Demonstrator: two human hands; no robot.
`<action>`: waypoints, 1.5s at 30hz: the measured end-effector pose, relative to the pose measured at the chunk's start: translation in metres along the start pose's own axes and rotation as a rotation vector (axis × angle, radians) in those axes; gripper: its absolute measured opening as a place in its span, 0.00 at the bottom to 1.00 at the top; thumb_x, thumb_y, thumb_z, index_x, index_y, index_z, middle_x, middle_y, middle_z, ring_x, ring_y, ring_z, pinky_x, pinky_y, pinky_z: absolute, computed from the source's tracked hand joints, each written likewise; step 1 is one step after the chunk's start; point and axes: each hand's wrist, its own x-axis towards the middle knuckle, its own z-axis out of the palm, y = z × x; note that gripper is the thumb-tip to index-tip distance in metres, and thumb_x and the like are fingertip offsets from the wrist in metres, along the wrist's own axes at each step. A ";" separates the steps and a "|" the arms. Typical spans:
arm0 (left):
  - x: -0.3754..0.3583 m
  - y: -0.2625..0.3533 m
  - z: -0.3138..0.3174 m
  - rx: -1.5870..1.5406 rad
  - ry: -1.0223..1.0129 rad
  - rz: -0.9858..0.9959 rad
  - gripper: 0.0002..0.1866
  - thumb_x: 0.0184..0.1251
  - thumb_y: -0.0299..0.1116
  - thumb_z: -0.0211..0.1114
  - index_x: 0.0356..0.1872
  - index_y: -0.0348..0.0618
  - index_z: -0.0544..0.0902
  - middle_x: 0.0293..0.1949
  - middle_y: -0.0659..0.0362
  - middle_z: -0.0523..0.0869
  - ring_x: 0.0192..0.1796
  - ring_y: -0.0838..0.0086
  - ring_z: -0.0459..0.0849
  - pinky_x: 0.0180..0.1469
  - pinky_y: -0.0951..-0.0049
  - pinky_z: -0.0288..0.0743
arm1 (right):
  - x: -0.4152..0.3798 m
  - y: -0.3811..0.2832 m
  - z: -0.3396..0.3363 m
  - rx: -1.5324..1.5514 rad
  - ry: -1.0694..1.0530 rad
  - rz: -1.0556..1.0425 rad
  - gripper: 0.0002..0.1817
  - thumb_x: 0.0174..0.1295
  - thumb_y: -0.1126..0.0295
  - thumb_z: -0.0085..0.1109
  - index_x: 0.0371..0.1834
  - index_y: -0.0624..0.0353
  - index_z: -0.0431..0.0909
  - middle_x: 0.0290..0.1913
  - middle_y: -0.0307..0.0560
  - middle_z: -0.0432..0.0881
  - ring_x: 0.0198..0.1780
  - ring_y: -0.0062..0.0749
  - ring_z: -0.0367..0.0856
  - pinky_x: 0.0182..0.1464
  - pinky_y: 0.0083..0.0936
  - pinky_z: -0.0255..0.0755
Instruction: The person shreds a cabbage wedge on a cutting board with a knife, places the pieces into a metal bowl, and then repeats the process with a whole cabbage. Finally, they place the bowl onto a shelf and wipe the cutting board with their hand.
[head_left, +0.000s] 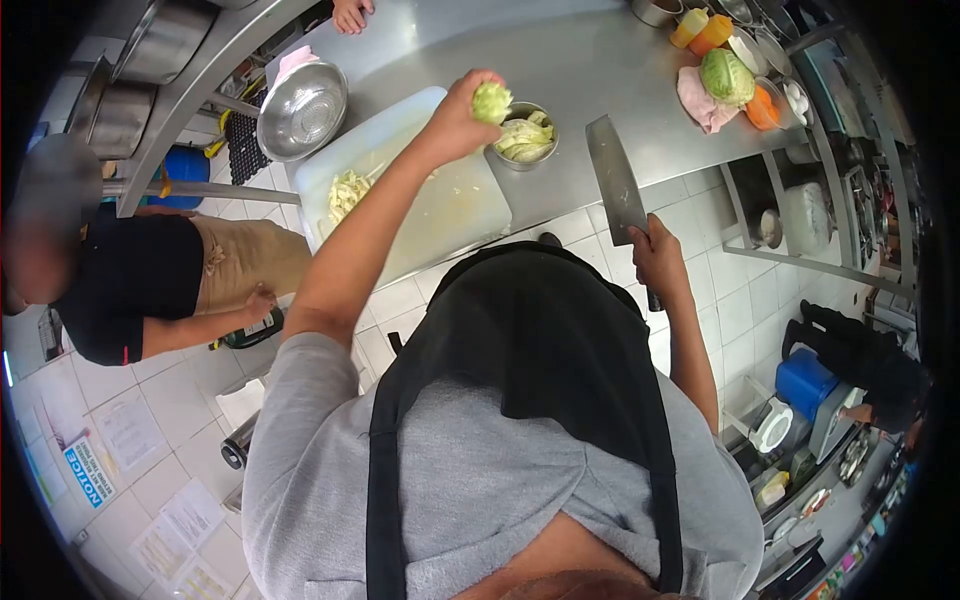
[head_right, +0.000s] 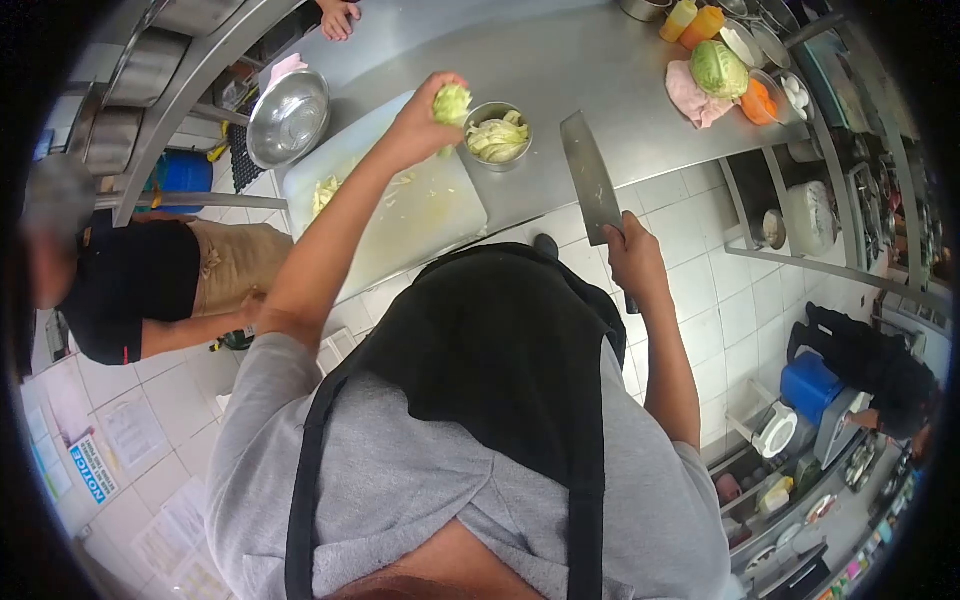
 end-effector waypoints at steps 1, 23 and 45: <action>0.011 0.002 0.014 -0.003 -0.005 0.002 0.38 0.52 0.22 0.77 0.68 0.48 0.77 0.57 0.51 0.85 0.65 0.53 0.82 0.69 0.57 0.78 | 0.000 0.004 -0.002 -0.001 0.004 0.004 0.15 0.84 0.64 0.62 0.45 0.65 0.73 0.29 0.67 0.84 0.29 0.60 0.87 0.36 0.51 0.79; 0.012 -0.018 0.079 0.720 -0.008 -0.030 0.40 0.58 0.46 0.80 0.76 0.56 0.82 0.70 0.51 0.79 0.75 0.50 0.72 0.75 0.45 0.64 | -0.019 0.041 -0.013 0.007 0.056 0.062 0.16 0.83 0.64 0.64 0.43 0.65 0.73 0.29 0.66 0.85 0.30 0.62 0.87 0.38 0.52 0.78; 0.023 -0.045 0.104 0.741 0.125 0.178 0.24 0.73 0.45 0.74 0.64 0.45 0.88 0.66 0.51 0.82 0.72 0.52 0.75 0.73 0.46 0.66 | -0.013 0.034 -0.027 0.036 0.009 0.106 0.16 0.84 0.64 0.63 0.42 0.65 0.72 0.25 0.60 0.83 0.22 0.46 0.85 0.30 0.45 0.77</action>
